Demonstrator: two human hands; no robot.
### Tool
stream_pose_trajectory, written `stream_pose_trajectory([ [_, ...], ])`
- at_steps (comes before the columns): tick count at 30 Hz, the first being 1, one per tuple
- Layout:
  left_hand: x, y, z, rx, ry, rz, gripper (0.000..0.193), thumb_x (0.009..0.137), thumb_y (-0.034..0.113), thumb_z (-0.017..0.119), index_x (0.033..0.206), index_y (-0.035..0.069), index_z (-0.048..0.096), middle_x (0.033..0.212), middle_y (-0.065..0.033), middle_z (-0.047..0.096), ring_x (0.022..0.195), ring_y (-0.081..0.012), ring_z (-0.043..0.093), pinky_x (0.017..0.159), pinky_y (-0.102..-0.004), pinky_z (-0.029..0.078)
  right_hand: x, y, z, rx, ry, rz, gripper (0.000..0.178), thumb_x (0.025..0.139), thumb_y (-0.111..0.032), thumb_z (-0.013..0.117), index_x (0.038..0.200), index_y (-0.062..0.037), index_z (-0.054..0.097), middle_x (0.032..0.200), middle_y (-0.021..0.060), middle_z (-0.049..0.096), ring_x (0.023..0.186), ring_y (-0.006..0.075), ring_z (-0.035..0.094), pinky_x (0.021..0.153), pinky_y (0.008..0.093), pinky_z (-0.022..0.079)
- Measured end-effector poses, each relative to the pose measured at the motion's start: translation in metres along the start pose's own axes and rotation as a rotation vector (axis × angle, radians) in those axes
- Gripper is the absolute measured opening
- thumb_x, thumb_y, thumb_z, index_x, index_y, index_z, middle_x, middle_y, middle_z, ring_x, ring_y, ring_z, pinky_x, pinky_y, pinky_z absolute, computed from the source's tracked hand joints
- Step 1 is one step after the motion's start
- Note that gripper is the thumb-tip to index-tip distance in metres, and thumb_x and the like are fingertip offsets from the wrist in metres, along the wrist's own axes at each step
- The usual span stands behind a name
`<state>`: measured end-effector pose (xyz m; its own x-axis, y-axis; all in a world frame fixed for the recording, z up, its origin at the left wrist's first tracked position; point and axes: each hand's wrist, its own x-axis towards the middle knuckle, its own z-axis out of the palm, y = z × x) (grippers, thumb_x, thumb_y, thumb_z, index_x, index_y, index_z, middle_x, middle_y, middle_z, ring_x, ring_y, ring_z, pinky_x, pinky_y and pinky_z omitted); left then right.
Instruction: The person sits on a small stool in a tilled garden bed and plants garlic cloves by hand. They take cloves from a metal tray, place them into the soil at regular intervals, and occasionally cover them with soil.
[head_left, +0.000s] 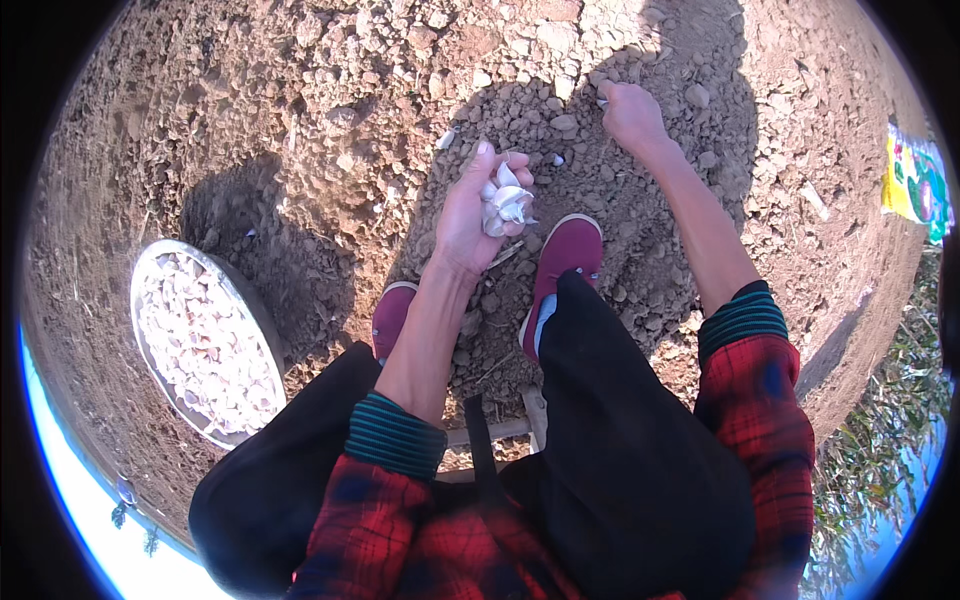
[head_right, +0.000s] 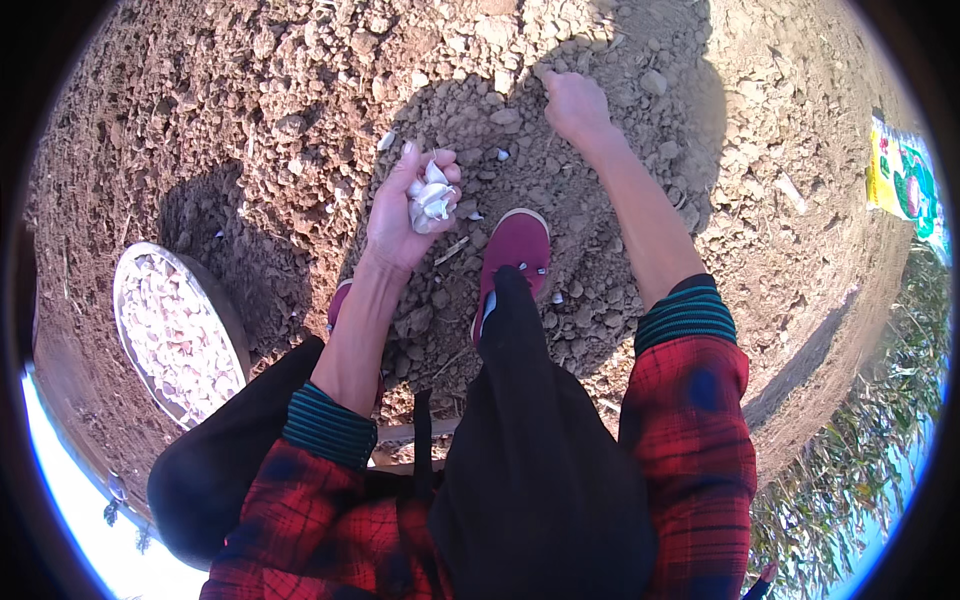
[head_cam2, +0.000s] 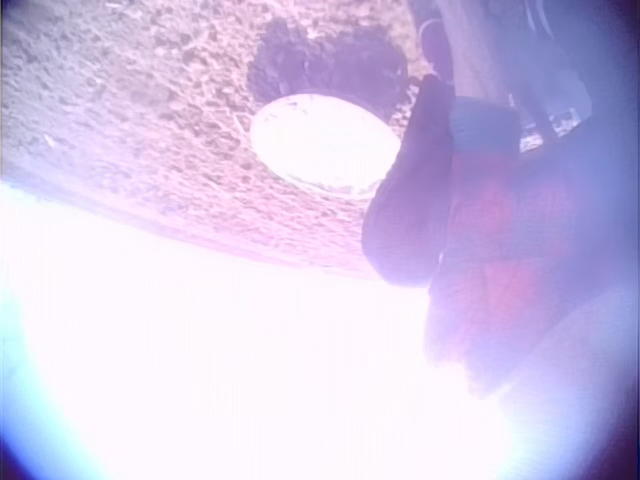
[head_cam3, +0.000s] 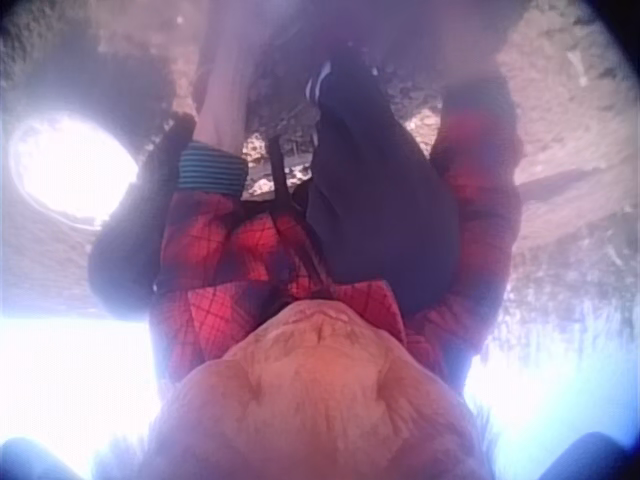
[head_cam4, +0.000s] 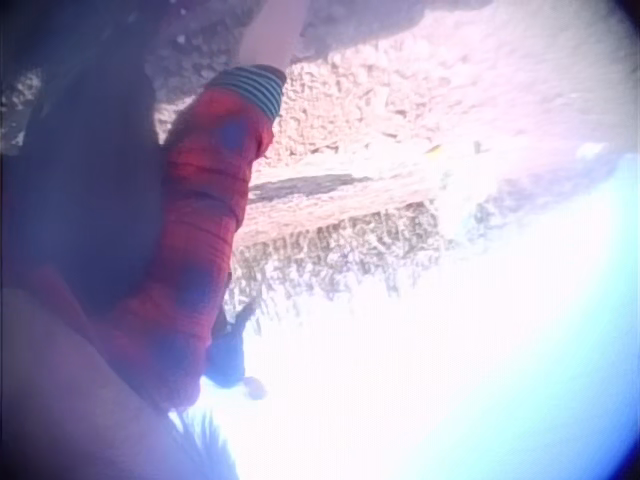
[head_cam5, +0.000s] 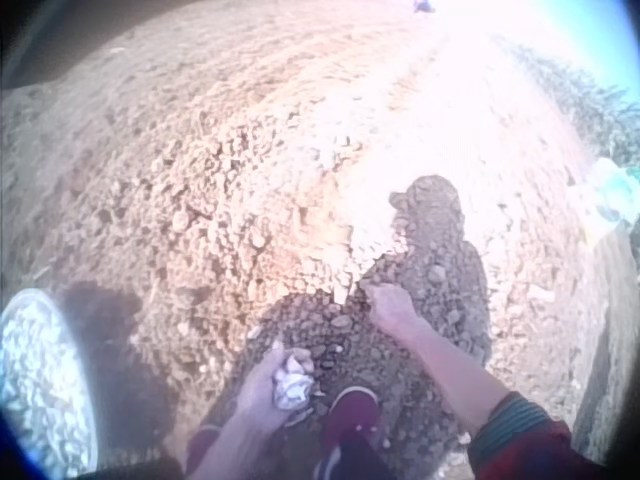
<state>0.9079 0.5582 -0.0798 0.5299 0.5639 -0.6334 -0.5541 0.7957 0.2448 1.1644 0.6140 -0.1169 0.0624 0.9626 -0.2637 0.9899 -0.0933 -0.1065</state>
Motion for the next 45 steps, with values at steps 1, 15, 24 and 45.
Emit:
stream_pose_trajectory([
  [1, -0.001, 0.000, -0.001, 0.013, 0.001, 0.005, 0.047, 0.101, 0.043, 0.039, 0.110, 0.000, 0.056, 0.086, -0.0080, 0.061, 0.065, -0.0147, 0.058, 0.040, -0.0218, 0.043, -0.007, -0.008, -0.008, 0.073, 0.093, -0.042, 0.021, 0.078, -0.003, 0.055, 0.096, -0.0054, 0.066, 0.088, 0.0179, 0.066, 0.085, 0.0368, 0.065, 0.076, 0.0461, 0.052],
  [15, -0.007, -0.004, -0.012, -0.001, 0.212, 0.032, 0.038, 0.100, 0.040, 0.041, 0.100, 0.006, 0.056, 0.077, -0.0023, 0.060, 0.057, -0.0112, 0.058, 0.041, -0.0243, 0.044, -0.086, -0.123, -0.057, 0.702, -0.246, -0.430, 0.017, 0.083, -0.014, 0.059, 0.096, -0.0032, 0.063, 0.092, 0.0145, 0.058, 0.076, 0.0311, 0.063, 0.070, 0.0401, 0.050],
  [24, -0.024, 0.024, -0.025, -0.141, 0.262, 0.180, 0.027, 0.101, 0.030, 0.038, 0.094, 0.010, 0.055, 0.074, 0.0015, 0.057, 0.055, -0.0079, 0.054, 0.040, -0.0219, 0.040, -0.068, -0.173, -0.050, 0.871, -0.069, -0.676, 0.022, 0.082, -0.008, 0.059, 0.104, -0.0055, 0.057, 0.084, 0.0101, 0.057, 0.071, 0.0291, 0.059, 0.065, 0.0378, 0.049],
  [45, -0.071, 0.237, 0.000, -0.037, -0.390, 0.478, 0.032, 0.101, 0.027, 0.041, 0.087, 0.000, 0.053, 0.080, -0.0101, 0.050, 0.060, -0.0121, 0.048, 0.035, -0.0199, 0.038, -0.025, -0.264, 0.032, -0.190, -0.185, -0.941, 0.019, 0.080, -0.011, 0.057, 0.096, -0.0039, 0.062, 0.115, 0.0177, 0.057, 0.095, 0.0291, 0.061, 0.077, 0.0438, 0.048],
])
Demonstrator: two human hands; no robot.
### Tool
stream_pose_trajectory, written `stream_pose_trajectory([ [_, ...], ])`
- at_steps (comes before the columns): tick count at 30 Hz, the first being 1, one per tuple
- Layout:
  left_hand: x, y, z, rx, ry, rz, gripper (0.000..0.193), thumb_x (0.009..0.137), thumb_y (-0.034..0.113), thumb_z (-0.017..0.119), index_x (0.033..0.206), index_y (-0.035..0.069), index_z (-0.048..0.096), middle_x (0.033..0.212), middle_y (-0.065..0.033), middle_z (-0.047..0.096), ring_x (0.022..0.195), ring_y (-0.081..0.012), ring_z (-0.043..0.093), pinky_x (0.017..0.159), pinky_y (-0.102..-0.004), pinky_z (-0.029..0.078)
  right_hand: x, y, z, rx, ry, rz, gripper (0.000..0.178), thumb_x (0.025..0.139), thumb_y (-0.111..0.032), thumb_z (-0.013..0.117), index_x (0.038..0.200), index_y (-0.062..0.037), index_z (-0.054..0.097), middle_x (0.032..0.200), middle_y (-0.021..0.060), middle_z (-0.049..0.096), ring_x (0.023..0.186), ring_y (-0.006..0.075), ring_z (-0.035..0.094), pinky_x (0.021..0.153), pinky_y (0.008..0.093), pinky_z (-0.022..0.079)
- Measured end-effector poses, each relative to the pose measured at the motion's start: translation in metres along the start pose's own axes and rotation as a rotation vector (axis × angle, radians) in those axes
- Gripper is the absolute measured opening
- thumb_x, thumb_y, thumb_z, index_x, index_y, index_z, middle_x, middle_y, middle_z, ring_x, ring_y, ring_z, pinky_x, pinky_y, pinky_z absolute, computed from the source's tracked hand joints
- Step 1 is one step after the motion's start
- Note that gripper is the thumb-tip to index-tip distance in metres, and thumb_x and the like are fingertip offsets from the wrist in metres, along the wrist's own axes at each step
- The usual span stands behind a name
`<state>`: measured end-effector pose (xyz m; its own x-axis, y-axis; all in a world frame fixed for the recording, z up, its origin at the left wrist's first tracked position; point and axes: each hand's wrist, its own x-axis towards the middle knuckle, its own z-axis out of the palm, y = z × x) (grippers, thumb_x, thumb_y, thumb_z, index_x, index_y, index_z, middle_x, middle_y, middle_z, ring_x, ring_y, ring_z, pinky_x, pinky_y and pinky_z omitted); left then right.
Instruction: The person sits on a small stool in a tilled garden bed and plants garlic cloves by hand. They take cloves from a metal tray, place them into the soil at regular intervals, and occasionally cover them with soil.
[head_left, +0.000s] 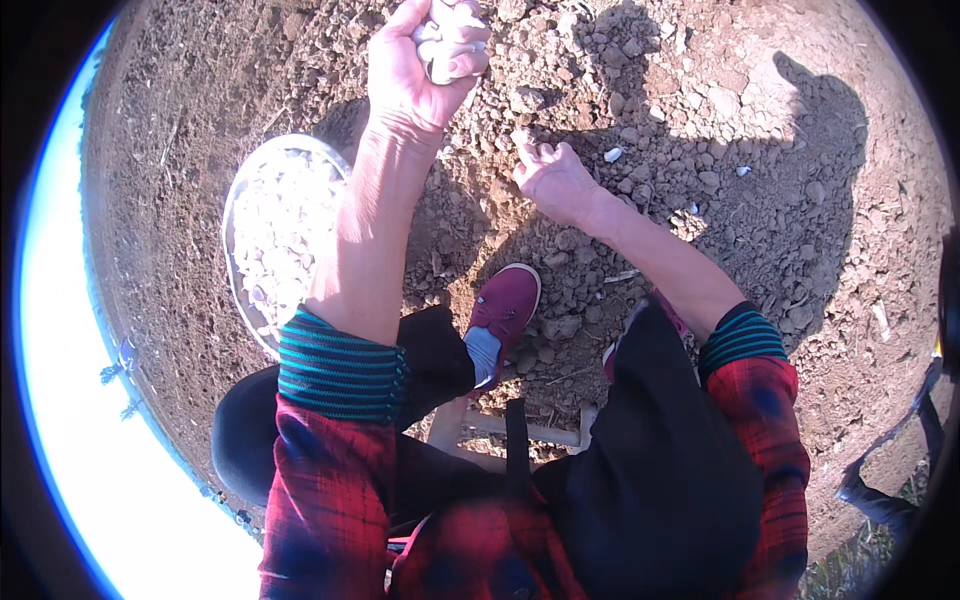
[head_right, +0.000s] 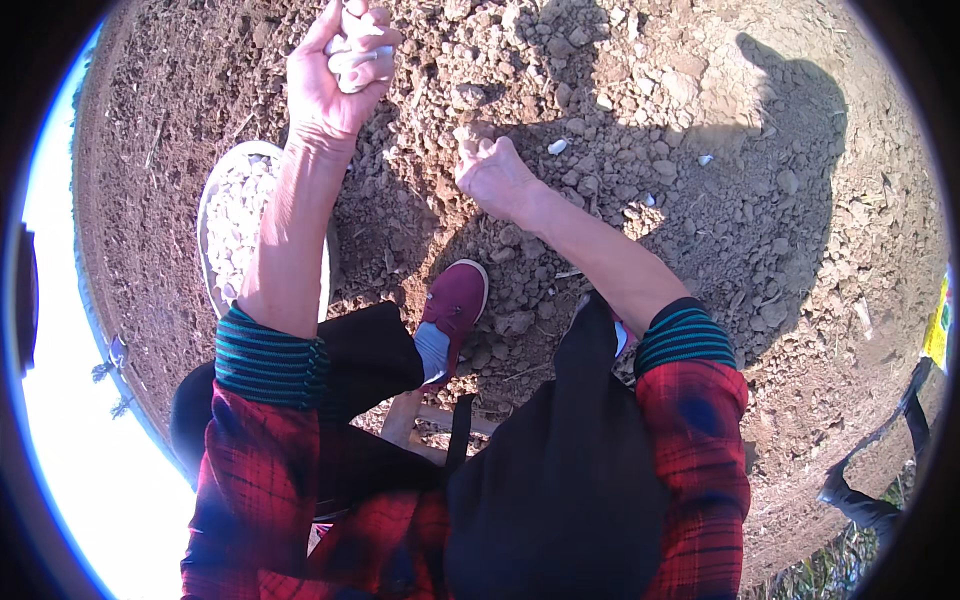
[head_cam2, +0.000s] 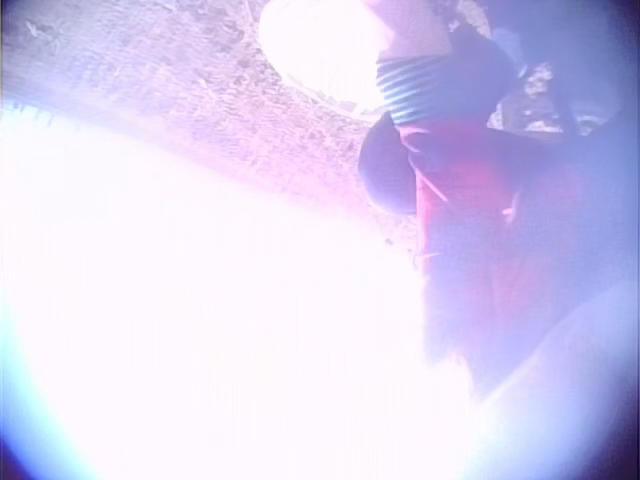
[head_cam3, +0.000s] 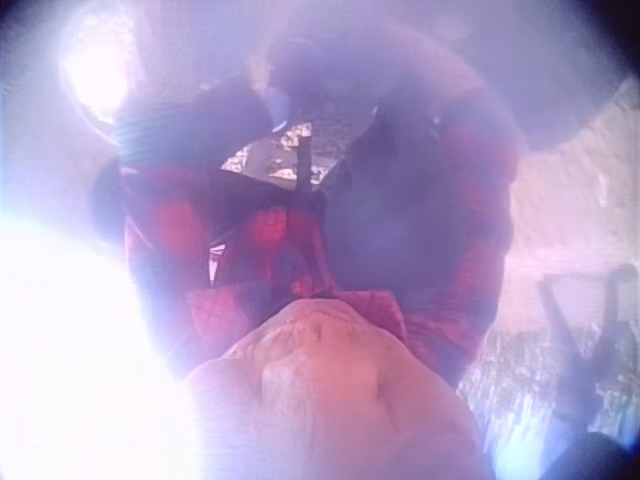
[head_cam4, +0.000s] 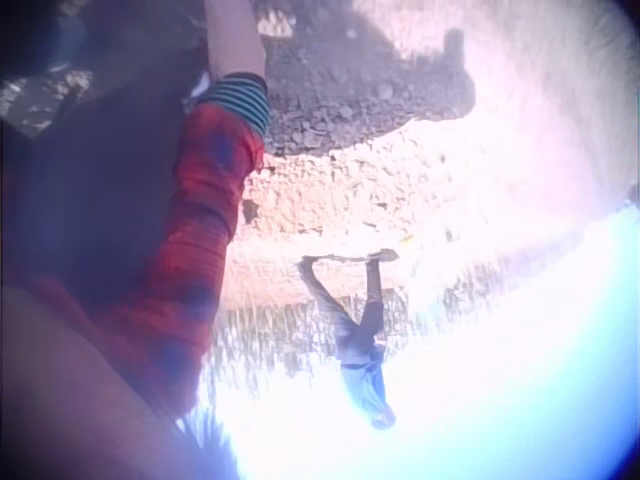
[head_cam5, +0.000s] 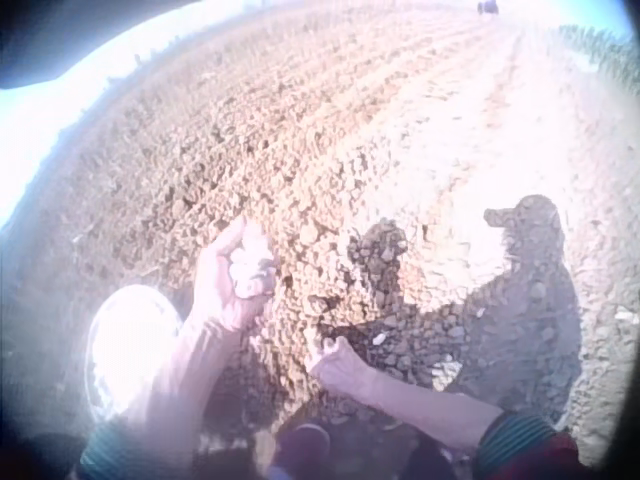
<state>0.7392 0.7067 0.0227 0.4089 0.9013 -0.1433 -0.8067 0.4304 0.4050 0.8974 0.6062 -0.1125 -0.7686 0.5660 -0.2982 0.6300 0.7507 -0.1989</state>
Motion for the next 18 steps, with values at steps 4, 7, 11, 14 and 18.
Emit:
stream_pose_trajectory([
  [4, 0.039, 0.040, 0.054, 0.539, 0.235, -0.197, 0.019, 0.098, 0.024, 0.046, 0.096, 0.007, 0.052, 0.076, -0.0057, 0.058, 0.056, -0.0148, 0.058, 0.035, -0.0232, 0.042, -0.003, -0.005, 0.003, 0.104, 0.181, 0.035, 0.031, 0.079, -0.002, 0.058, 0.110, 0.0043, 0.058, 0.122, 0.0230, 0.052, 0.102, 0.0301, 0.058, 0.083, 0.0463, 0.049],
  [7, 0.017, 0.067, 0.071, 0.647, 0.183, -0.488, 0.021, 0.097, 0.026, 0.049, 0.090, 0.008, 0.057, 0.076, -0.0058, 0.061, 0.055, -0.0114, 0.057, 0.032, -0.0209, 0.037, -0.011, 0.007, -0.006, 0.465, 0.294, 0.159, 0.045, 0.081, -0.005, 0.061, 0.124, 0.0009, 0.048, 0.114, 0.0201, 0.058, 0.100, 0.0310, 0.061, 0.085, 0.0424, 0.051],
  [11, -0.007, 0.067, 0.040, 0.599, -0.050, -0.457, 0.030, 0.100, 0.027, 0.046, 0.088, 0.000, 0.053, 0.082, -0.0077, 0.049, 0.059, -0.0085, 0.048, 0.031, -0.0163, 0.039, -0.039, 0.037, -0.044, 1.013, 0.438, 0.112, 0.014, 0.089, -0.014, 0.058, 0.098, -0.0043, 0.056, 0.082, 0.0121, 0.064, 0.071, 0.0240, 0.063, 0.069, 0.0353, 0.051],
  [14, -0.024, 0.043, -0.008, 0.343, 0.106, -0.273, 0.029, 0.099, 0.027, 0.047, 0.092, 0.000, 0.055, 0.083, -0.0075, 0.049, 0.060, -0.0093, 0.050, 0.032, -0.0166, 0.041, -0.075, 0.062, -0.088, 1.001, 0.244, 0.116, 0.013, 0.087, -0.013, 0.063, 0.092, -0.0030, 0.057, 0.073, -0.0007, 0.054, 0.064, 0.0068, 0.045, 0.058, 0.0249, 0.039],
  [18, -0.039, -0.011, -0.068, -0.090, 0.235, -0.052, 0.028, 0.100, 0.026, 0.046, 0.094, 0.000, 0.052, 0.085, -0.0110, 0.052, 0.061, -0.0148, 0.049, 0.036, -0.0215, 0.036, -0.094, 0.083, -0.114, 0.850, 0.015, 0.191, 0.009, 0.090, -0.012, 0.058, 0.083, -0.0067, 0.061, 0.065, -0.0010, 0.058, 0.056, 0.0059, 0.050, 0.052, 0.0246, 0.043],
])
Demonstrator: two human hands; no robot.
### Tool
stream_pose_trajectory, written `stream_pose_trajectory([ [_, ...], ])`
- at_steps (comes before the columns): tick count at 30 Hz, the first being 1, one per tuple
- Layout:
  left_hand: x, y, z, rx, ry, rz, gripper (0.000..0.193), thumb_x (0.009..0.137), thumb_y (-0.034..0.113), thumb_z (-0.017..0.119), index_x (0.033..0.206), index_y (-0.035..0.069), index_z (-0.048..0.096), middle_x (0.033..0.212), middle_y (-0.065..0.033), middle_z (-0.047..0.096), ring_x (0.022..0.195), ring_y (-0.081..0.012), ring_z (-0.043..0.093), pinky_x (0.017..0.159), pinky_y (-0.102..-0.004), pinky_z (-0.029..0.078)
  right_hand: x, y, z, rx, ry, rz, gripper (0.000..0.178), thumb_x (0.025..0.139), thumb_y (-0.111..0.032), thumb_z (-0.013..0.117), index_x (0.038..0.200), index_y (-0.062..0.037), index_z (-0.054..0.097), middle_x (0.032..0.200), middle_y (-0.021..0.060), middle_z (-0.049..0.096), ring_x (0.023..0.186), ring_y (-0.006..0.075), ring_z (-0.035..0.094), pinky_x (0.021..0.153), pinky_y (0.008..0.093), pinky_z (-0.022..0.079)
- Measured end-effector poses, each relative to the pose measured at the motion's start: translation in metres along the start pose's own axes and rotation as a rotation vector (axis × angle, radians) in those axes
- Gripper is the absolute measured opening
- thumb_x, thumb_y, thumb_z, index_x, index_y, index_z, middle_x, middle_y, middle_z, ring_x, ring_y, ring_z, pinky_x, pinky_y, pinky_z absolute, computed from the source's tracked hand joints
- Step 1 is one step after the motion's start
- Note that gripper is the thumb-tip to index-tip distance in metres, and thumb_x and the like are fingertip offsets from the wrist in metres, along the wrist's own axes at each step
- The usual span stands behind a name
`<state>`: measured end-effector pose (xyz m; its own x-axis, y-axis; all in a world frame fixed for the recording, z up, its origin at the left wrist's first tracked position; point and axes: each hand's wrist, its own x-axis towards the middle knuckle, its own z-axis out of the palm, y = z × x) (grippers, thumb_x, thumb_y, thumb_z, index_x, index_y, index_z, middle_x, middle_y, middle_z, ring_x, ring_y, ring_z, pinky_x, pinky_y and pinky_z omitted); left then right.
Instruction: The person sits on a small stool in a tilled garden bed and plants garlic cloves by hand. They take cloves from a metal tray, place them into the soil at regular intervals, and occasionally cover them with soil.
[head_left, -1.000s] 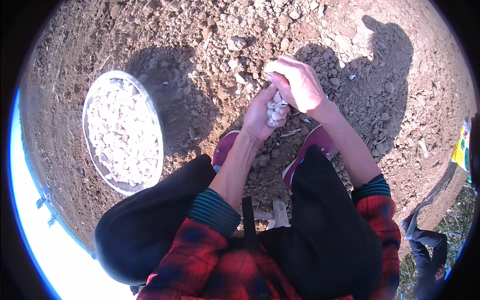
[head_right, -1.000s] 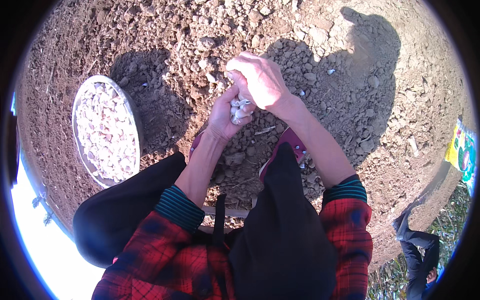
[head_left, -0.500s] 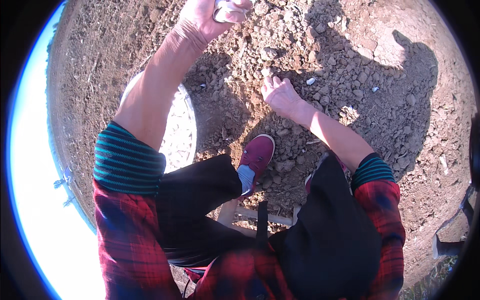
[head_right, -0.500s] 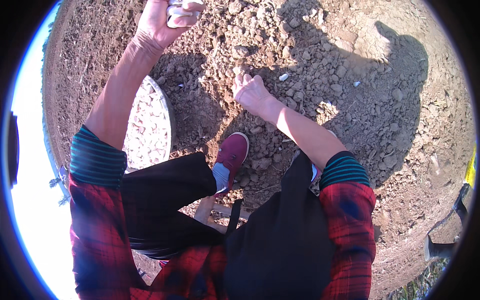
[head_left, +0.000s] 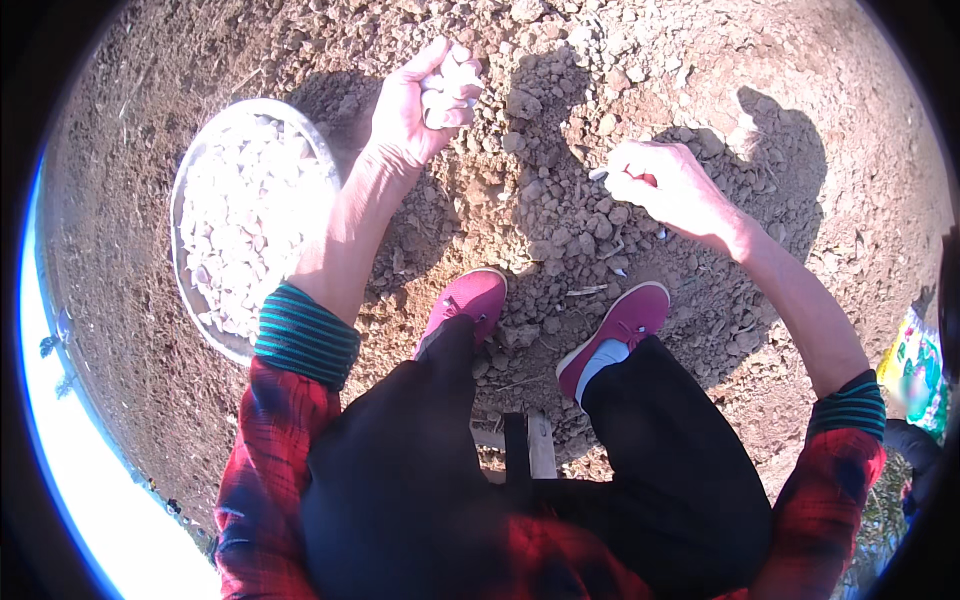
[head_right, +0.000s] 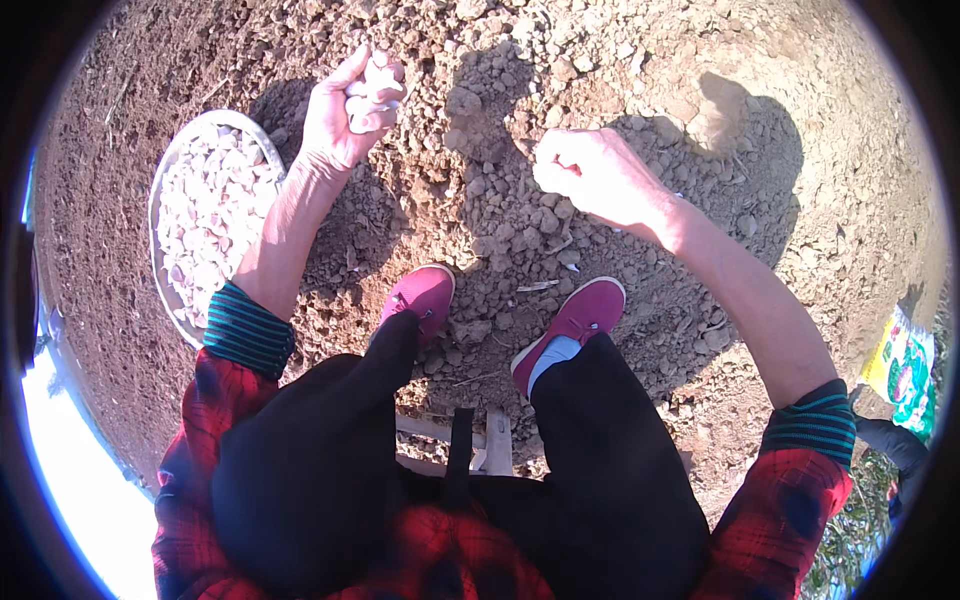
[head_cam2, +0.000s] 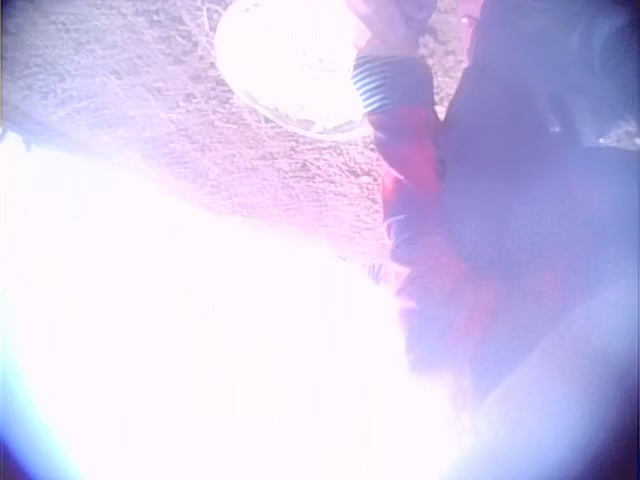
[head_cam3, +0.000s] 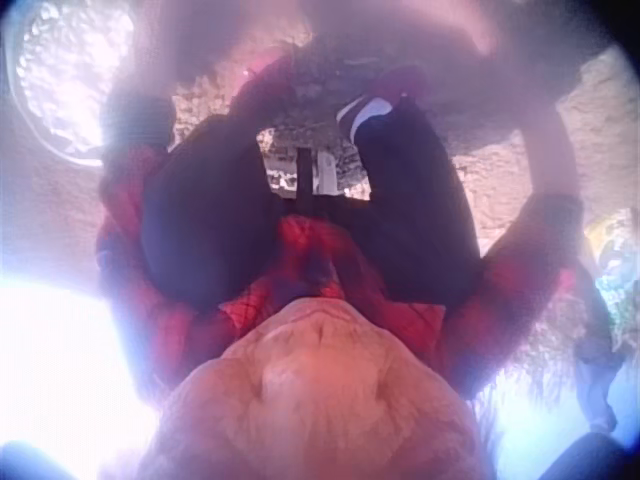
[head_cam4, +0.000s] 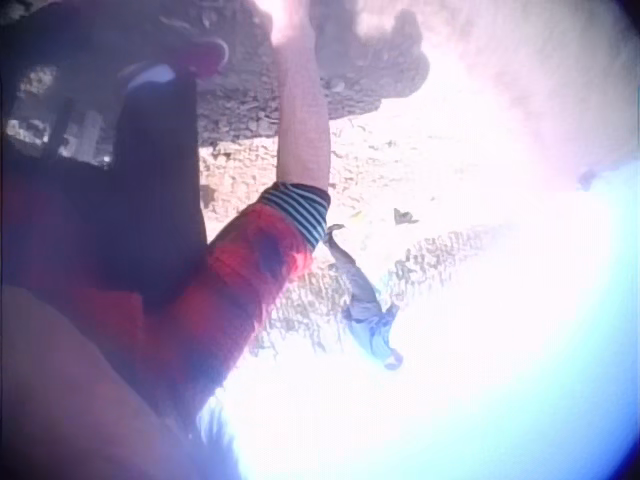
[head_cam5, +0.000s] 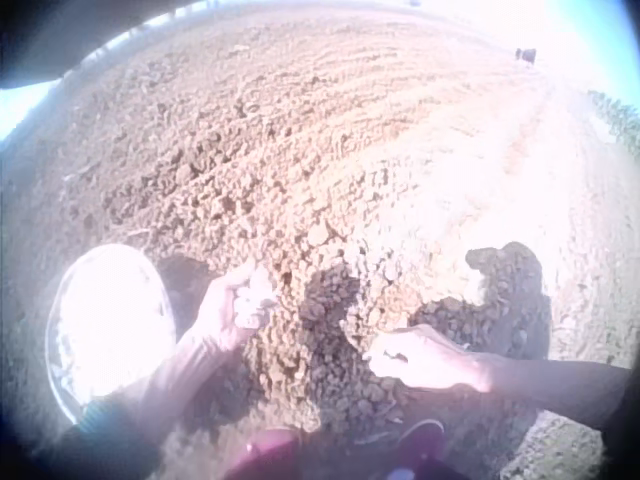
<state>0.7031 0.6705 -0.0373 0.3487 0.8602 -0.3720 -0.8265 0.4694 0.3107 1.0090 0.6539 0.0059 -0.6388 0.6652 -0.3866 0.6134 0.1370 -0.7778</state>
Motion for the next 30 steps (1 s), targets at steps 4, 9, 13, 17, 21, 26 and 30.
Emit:
stream_pose_trajectory([
  [4, -0.008, -0.034, -0.040, -0.327, 0.031, -0.006, 0.031, 0.100, 0.029, 0.044, 0.099, -0.001, 0.051, 0.084, -0.0117, 0.052, 0.064, -0.0170, 0.049, 0.041, -0.0238, 0.035, 0.043, 0.022, 0.032, -0.035, 0.000, 0.012, 0.015, 0.089, -0.012, 0.059, 0.076, -0.0044, 0.060, 0.062, 0.0011, 0.057, 0.053, 0.0066, 0.049, 0.050, 0.0256, 0.042],
  [9, -0.022, -0.048, -0.052, -0.262, 0.168, -0.037, 0.032, 0.100, 0.031, 0.045, 0.095, 0.001, 0.053, 0.083, -0.0108, 0.054, 0.064, -0.0165, 0.050, 0.041, -0.0235, 0.037, 0.084, 0.041, 0.076, -0.435, 0.183, -0.002, 0.015, 0.087, -0.015, 0.051, 0.091, -0.0019, 0.059, 0.082, 0.0182, 0.064, 0.068, 0.0315, 0.064, 0.065, 0.0440, 0.052],
  [13, -0.032, -0.048, -0.052, -0.153, 0.197, -0.083, 0.029, 0.100, 0.030, 0.045, 0.095, 0.003, 0.054, 0.082, -0.0094, 0.055, 0.063, -0.0159, 0.051, 0.040, -0.0229, 0.036, 0.085, 0.043, 0.086, -0.694, 0.131, 0.113, 0.023, 0.084, -0.011, 0.047, 0.102, 0.0014, 0.056, 0.093, 0.0211, 0.063, 0.085, 0.0368, 0.066, 0.075, 0.0457, 0.052],
  [17, -0.037, -0.049, -0.057, -0.155, 0.296, -0.090, 0.029, 0.099, 0.029, 0.045, 0.095, 0.002, 0.055, 0.080, -0.0095, 0.055, 0.063, -0.0157, 0.051, 0.040, -0.0224, 0.036, 0.085, 0.049, 0.098, -0.865, 0.149, 0.067, 0.026, 0.083, -0.012, 0.048, 0.105, -0.0002, 0.058, 0.095, 0.0186, 0.064, 0.087, 0.0327, 0.066, 0.078, 0.0441, 0.051],
  [21, -0.036, -0.058, -0.052, -0.116, 0.310, -0.085, 0.028, 0.099, 0.028, 0.046, 0.096, 0.002, 0.054, 0.081, -0.0107, 0.055, 0.064, -0.0160, 0.050, 0.040, -0.0230, 0.037, 0.098, 0.055, 0.095, -0.825, 0.052, 0.011, 0.019, 0.081, -0.010, 0.052, 0.094, -0.0009, 0.062, 0.090, 0.0170, 0.064, 0.084, 0.0288, 0.065, 0.075, 0.0416, 0.051],
  [26, -0.033, -0.066, -0.044, -0.106, 0.255, -0.090, 0.027, 0.099, 0.029, 0.046, 0.095, 0.003, 0.054, 0.082, -0.0098, 0.055, 0.062, -0.0154, 0.051, 0.038, -0.0217, 0.036, 0.093, 0.053, 0.042, 0.071, -0.041, 0.222, 0.017, 0.085, -0.010, 0.053, 0.072, -0.0024, 0.061, 0.059, 0.0035, 0.055, 0.052, 0.0123, 0.051, 0.052, 0.0288, 0.047],
  [30, -0.039, -0.070, -0.049, -0.164, 0.337, -0.176, 0.028, 0.099, 0.030, 0.047, 0.095, 0.003, 0.055, 0.081, -0.0087, 0.056, 0.061, -0.0151, 0.051, 0.037, -0.0214, 0.036, 0.067, 0.056, 0.024, -0.407, 0.034, 0.002, 0.013, 0.083, -0.013, 0.053, 0.089, -0.0056, 0.063, 0.078, 0.0123, 0.058, 0.067, 0.0247, 0.059, 0.064, 0.0391, 0.047],
])
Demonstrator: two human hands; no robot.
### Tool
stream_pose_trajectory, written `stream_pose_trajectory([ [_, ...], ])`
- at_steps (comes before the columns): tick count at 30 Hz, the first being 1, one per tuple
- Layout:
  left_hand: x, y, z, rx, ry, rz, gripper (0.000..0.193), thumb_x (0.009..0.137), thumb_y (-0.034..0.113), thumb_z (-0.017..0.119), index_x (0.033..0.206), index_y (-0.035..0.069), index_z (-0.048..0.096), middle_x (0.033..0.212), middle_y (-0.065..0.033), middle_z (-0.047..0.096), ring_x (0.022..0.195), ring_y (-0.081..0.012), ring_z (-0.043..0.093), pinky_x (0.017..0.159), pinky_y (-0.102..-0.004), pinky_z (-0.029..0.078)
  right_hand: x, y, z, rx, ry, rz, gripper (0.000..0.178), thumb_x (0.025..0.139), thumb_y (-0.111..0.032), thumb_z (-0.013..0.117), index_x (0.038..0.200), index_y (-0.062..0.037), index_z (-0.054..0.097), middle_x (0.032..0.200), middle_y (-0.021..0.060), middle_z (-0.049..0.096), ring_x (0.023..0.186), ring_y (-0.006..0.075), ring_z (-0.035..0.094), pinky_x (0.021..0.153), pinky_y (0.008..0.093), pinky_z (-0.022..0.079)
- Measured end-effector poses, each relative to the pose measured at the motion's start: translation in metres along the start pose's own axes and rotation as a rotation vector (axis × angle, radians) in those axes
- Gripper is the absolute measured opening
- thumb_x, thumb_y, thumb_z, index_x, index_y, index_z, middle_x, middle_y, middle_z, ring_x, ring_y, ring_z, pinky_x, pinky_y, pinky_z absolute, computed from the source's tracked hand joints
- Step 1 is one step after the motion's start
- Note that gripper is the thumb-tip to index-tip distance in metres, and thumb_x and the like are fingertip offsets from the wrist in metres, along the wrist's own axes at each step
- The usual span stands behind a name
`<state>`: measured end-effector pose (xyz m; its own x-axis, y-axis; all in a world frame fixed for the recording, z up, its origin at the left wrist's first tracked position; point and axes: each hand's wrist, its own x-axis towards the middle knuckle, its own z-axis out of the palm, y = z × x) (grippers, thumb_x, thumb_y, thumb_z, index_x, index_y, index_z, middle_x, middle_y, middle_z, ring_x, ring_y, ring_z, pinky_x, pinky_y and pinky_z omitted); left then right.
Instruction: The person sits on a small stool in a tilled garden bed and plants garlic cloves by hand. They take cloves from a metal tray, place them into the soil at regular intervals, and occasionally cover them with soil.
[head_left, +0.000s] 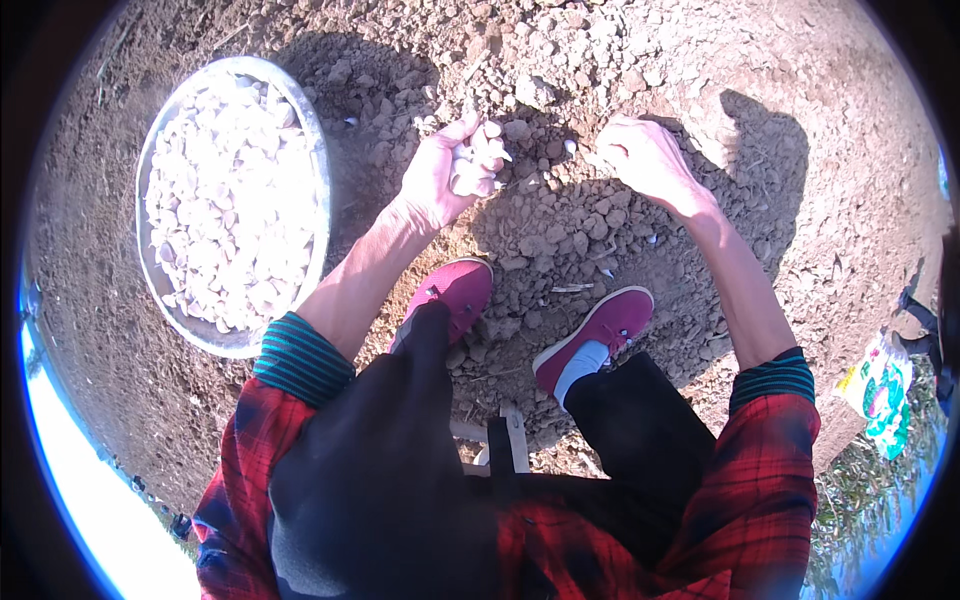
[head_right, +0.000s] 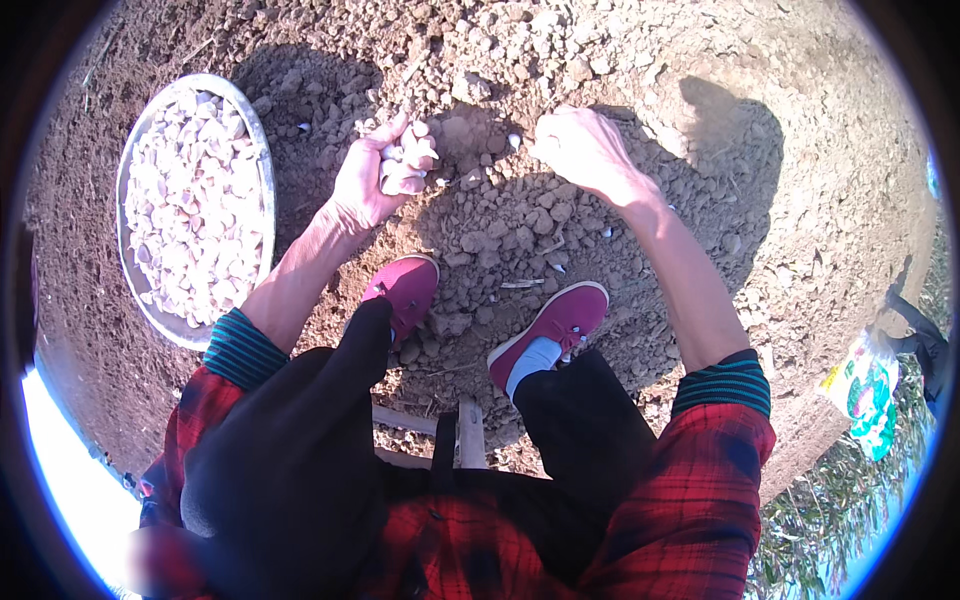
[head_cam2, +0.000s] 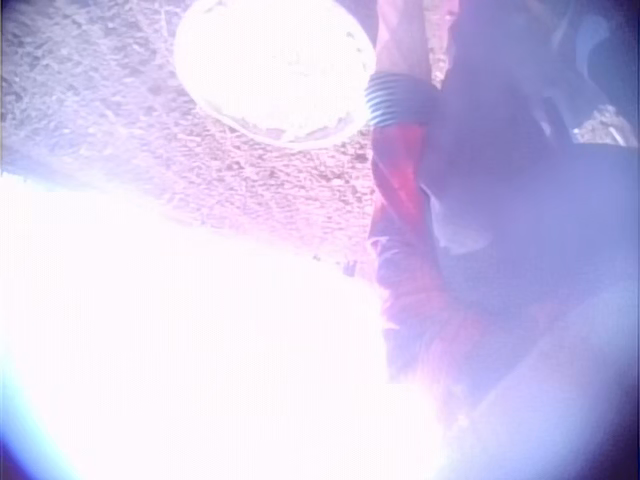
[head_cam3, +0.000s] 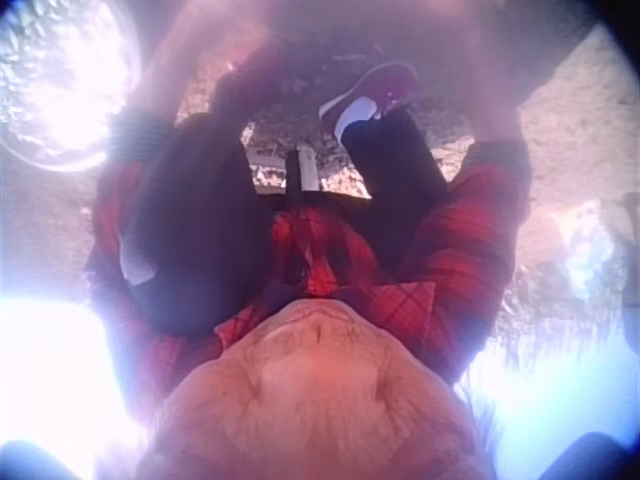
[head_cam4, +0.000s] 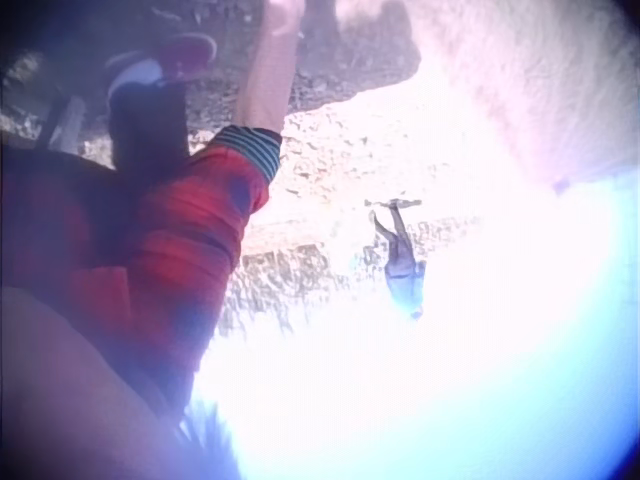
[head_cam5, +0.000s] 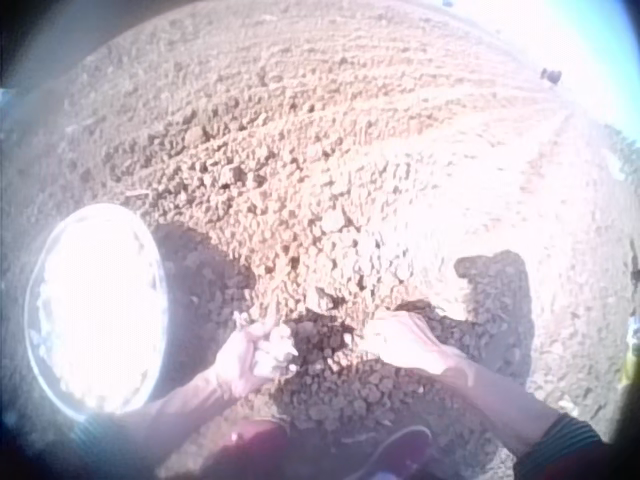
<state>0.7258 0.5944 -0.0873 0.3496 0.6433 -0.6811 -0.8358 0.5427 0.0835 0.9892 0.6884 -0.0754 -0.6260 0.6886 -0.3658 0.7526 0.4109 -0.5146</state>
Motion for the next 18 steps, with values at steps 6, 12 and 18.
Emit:
stream_pose_trajectory([
  [6, -0.002, 0.004, -0.004, 0.054, 0.053, 0.065, 0.029, 0.098, 0.031, 0.048, 0.095, 0.003, 0.057, 0.080, -0.0090, 0.058, 0.061, -0.0150, 0.053, 0.037, -0.0221, 0.036, -0.007, -0.003, 0.030, -0.251, 0.004, -0.021, 0.017, 0.079, -0.009, 0.054, 0.095, -0.0081, 0.059, 0.097, 0.0126, 0.054, 0.082, 0.0301, 0.061, 0.073, 0.0423, 0.049],
  [12, -0.003, 0.008, -0.008, 0.048, 0.038, 0.028, 0.030, 0.099, 0.031, 0.048, 0.097, 0.002, 0.056, 0.082, -0.0087, 0.058, 0.060, -0.0134, 0.051, 0.036, -0.0205, 0.033, -0.011, 0.029, 0.000, -0.018, 0.272, -0.015, 0.010, 0.082, -0.008, 0.051, 0.083, -0.0042, 0.060, 0.083, 0.0148, 0.059, 0.076, 0.0311, 0.062, 0.068, 0.0417, 0.051],
  [18, -0.002, 0.000, -0.010, 0.060, -0.021, -0.095, 0.030, 0.098, 0.030, 0.050, 0.097, 0.002, 0.058, 0.078, -0.0062, 0.059, 0.059, -0.0159, 0.055, 0.039, -0.0242, 0.038, 0.029, 0.037, -0.019, -0.200, 0.058, 0.428, 0.014, 0.081, 0.001, 0.050, 0.079, 0.0011, 0.064, 0.072, 0.0130, 0.063, 0.065, 0.0233, 0.063, 0.059, 0.0361, 0.052],
])
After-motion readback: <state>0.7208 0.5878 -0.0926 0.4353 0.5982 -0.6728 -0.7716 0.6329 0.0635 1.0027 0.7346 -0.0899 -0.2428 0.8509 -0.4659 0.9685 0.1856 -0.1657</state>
